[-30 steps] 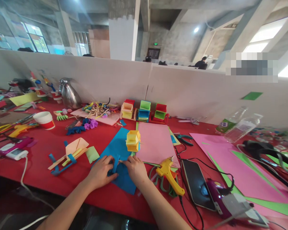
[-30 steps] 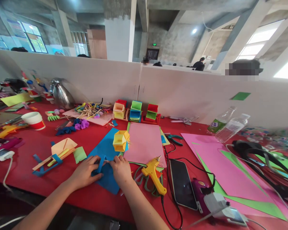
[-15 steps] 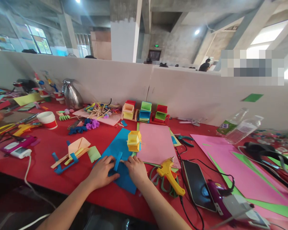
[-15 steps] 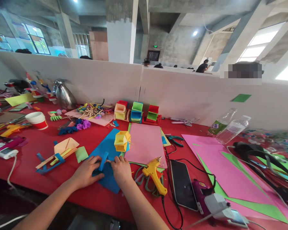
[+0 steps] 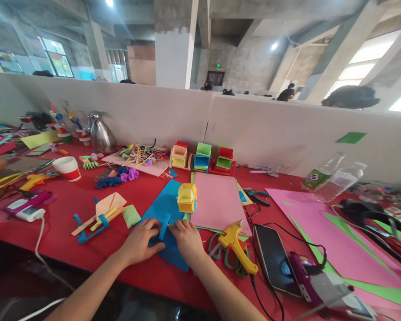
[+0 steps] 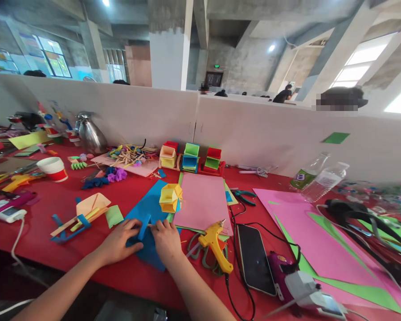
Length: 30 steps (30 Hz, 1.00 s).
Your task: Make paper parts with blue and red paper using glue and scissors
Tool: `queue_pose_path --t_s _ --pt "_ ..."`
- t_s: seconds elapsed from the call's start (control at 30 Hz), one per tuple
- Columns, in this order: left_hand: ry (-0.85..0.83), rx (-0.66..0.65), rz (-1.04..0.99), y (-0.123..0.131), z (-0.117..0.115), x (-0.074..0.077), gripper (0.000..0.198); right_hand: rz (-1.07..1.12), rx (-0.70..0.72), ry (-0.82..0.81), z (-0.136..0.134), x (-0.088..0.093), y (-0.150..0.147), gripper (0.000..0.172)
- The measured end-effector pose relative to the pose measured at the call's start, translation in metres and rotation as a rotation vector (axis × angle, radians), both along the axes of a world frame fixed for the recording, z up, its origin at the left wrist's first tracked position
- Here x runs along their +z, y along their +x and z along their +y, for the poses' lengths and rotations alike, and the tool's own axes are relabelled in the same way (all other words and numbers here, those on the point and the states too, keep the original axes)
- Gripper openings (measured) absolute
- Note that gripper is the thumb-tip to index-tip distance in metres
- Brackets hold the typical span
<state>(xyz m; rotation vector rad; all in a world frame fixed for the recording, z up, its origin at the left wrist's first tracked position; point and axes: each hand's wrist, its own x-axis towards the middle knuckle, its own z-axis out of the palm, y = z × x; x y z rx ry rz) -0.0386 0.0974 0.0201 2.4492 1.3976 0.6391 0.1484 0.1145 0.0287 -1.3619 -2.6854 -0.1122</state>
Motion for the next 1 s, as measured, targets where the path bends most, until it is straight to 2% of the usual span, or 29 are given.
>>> queue_pose_path --t_s 0.07,0.27,0.47,0.67,0.8,0.9,1.0 --pt "-0.020 0.033 -0.096 -0.003 -0.002 -0.006 0.032 0.009 0.005 0.002 0.000 0.000 0.001 0.028" --pt "-0.020 0.264 -0.292 0.007 -0.009 -0.020 0.037 0.121 -0.024 -0.010 0.000 0.002 0.006 0.028" --pt "0.095 0.300 -0.188 0.017 -0.010 -0.021 0.023 0.179 -0.144 -0.060 0.005 0.008 0.020 0.018" --pt "0.130 0.300 -0.123 0.016 -0.008 -0.025 0.020 0.172 -0.147 -0.143 0.009 0.007 0.021 0.018" --pt "0.091 0.323 -0.152 0.014 -0.012 -0.025 0.027 0.386 -0.128 -0.111 0.006 0.024 0.036 0.022" --pt "0.058 0.361 -0.190 0.012 -0.016 -0.023 0.031 0.561 -0.215 -0.041 0.000 0.042 0.061 0.021" --pt "0.041 0.366 -0.182 0.012 -0.017 -0.022 0.029 0.477 -0.315 -0.080 -0.006 0.048 0.075 0.018"
